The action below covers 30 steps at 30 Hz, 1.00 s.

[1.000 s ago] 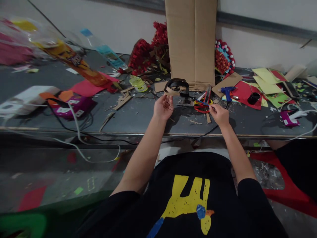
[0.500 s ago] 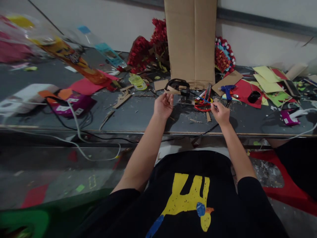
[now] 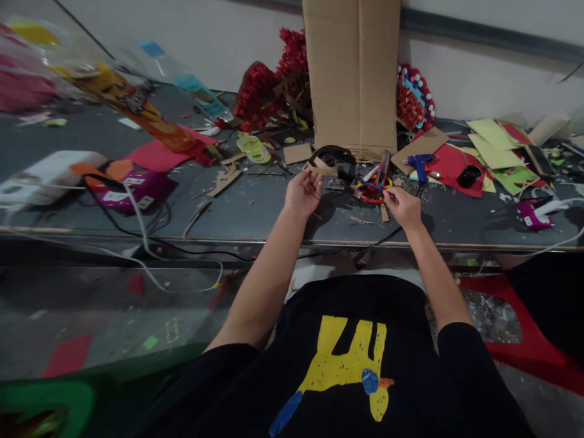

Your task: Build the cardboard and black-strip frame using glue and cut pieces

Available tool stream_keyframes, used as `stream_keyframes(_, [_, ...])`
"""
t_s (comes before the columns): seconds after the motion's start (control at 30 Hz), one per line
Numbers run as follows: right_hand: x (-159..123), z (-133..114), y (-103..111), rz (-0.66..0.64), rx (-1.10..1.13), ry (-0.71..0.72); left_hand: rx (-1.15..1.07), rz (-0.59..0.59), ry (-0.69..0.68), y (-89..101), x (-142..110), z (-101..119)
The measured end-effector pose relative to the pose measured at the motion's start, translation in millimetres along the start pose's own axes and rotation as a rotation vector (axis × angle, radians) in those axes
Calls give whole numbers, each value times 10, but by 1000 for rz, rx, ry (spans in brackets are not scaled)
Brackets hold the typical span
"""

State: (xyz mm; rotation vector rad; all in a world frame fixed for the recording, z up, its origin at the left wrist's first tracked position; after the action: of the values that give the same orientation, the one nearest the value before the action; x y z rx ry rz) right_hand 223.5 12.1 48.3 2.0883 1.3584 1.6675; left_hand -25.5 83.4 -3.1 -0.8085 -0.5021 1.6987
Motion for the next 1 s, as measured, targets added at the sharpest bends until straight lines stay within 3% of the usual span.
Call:
stream_keyframes(0.47, [9,21,12,26,4,-6,-183,16,22,15,-3,33])
stream_keyframes(1.0, [9,90,80,95,40,-99,-210,35,-58,132,138,48])
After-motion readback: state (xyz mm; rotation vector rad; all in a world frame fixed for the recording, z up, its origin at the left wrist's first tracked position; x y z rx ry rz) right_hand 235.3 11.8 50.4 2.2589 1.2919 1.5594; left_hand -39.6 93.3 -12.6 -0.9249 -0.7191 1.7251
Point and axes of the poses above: each hand's wrist, its own x-axis towards the middle knuckle, its own y-axis out of the back of the hand, z = x × y, the point moved 7 cm from there along x, towards the middle knuckle, and after that the axes turned 8 degrees about -y, right-handed, at the moved point
